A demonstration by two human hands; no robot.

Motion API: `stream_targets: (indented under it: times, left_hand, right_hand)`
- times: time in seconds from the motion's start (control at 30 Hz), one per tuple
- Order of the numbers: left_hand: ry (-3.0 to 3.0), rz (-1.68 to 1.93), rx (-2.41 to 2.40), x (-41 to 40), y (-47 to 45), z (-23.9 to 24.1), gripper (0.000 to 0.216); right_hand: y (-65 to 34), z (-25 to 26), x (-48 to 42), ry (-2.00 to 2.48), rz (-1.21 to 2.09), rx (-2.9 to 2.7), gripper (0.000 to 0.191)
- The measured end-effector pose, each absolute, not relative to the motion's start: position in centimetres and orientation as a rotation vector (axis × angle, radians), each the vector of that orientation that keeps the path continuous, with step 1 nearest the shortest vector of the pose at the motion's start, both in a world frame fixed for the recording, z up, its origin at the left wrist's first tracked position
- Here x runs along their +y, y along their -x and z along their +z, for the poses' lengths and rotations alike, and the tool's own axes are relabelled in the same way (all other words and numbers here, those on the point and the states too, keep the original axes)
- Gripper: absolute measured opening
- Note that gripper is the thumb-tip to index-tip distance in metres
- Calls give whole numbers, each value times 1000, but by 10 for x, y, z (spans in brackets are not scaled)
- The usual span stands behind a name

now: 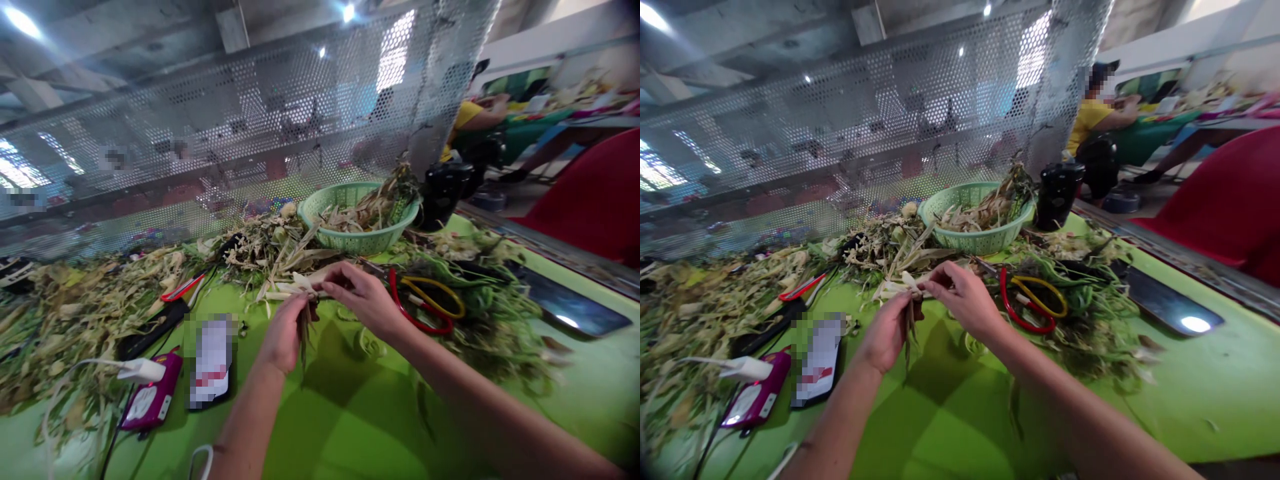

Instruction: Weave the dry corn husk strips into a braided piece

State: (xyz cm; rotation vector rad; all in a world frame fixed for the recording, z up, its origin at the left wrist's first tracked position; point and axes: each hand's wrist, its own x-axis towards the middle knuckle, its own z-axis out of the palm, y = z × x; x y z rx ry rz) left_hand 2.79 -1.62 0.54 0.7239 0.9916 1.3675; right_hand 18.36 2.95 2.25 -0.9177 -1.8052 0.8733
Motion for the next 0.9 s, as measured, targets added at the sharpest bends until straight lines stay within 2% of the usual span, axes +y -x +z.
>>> stream_targets:
  times: [0.17,0.33,0.9]
  left_hand:
    - [-619,1372,907,-15,-26,10,24]
    - [-583,1338,897,-17,-30,16,28]
    - [-637,1341,959,-16,-26,8,32]
  right_hand:
    - [-182,15,35,901,1096,-1819,29]
    - [-180,12,40,852,1263,-1727,28]
    - [-180,14,36,899,992,-1678,21]
